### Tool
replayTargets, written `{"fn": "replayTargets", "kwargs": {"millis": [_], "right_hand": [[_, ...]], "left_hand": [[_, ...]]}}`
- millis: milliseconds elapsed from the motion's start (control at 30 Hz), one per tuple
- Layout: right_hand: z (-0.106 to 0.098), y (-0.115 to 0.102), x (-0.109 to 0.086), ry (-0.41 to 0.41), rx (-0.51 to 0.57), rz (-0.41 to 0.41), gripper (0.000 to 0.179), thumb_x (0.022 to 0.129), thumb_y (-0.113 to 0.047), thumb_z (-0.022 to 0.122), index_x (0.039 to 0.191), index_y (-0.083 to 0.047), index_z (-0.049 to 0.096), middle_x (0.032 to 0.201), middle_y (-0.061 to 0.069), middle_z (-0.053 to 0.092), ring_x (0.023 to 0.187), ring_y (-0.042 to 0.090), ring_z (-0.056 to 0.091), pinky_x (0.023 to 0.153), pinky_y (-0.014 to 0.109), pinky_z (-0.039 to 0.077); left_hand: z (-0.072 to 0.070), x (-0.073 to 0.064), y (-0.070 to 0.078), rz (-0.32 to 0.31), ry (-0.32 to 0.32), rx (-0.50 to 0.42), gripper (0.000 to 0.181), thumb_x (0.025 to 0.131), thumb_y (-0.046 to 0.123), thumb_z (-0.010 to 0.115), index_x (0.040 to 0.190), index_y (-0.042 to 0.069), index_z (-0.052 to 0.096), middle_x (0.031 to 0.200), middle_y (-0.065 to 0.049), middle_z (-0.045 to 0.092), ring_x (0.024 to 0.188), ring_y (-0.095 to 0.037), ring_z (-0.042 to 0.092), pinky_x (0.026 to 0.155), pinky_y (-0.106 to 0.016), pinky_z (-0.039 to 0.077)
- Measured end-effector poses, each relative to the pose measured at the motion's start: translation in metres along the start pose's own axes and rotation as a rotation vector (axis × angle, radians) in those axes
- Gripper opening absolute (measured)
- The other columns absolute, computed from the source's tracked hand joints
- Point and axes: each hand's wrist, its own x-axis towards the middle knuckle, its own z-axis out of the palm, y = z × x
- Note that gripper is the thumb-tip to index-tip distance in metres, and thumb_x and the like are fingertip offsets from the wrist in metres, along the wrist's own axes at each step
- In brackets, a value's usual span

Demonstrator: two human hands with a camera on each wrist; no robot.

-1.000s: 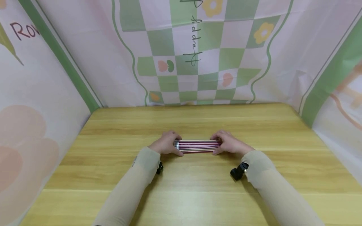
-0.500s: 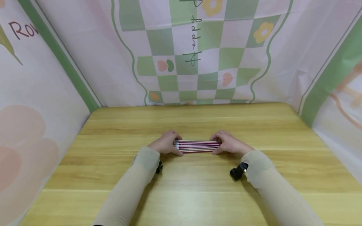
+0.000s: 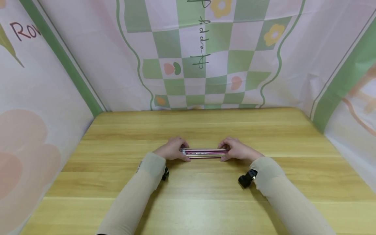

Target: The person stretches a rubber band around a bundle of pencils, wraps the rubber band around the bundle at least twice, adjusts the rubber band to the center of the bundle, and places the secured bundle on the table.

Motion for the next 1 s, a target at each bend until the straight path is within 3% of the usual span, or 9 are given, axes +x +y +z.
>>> {"fn": "replayTargets", "kwargs": {"millis": [267,567,1000], "right_hand": [[0.0006,-0.0004,0.0010,-0.009,0.015,0.002,0.038,0.075,-0.008,0.084,0.104,0.004,0.065,0.098,0.013,0.059,0.091,0.022,0.050,0.080,0.029,0.042],[0.0009,-0.0052,-0.0009,-0.019,0.001,0.017,0.035,0.078,-0.008,0.081,0.105,0.005,0.064,0.096,0.011,0.063,0.088,0.020,0.052,0.080,0.031,0.042],[0.0011,-0.0084,-0.0004,-0.041,-0.045,0.019,0.028,0.082,-0.008,0.078,0.103,0.005,0.065,0.094,0.010,0.065,0.083,0.018,0.052,0.077,0.030,0.043]], "left_hand": [[0.0014,0.0031,-0.0021,0.022,0.007,-0.028,0.043,0.079,0.027,0.085,0.113,0.007,0.068,0.109,-0.002,0.064,0.103,-0.017,0.054,0.101,-0.037,0.044],[0.0006,0.0035,-0.0025,0.018,-0.012,-0.046,0.036,0.082,0.026,0.083,0.109,0.008,0.068,0.106,-0.001,0.065,0.097,-0.014,0.057,0.091,-0.031,0.050],[-0.0010,0.0003,0.0017,-0.009,-0.042,-0.021,0.035,0.084,0.030,0.080,0.109,0.009,0.068,0.104,0.000,0.066,0.089,-0.014,0.053,0.084,-0.031,0.049]]}}
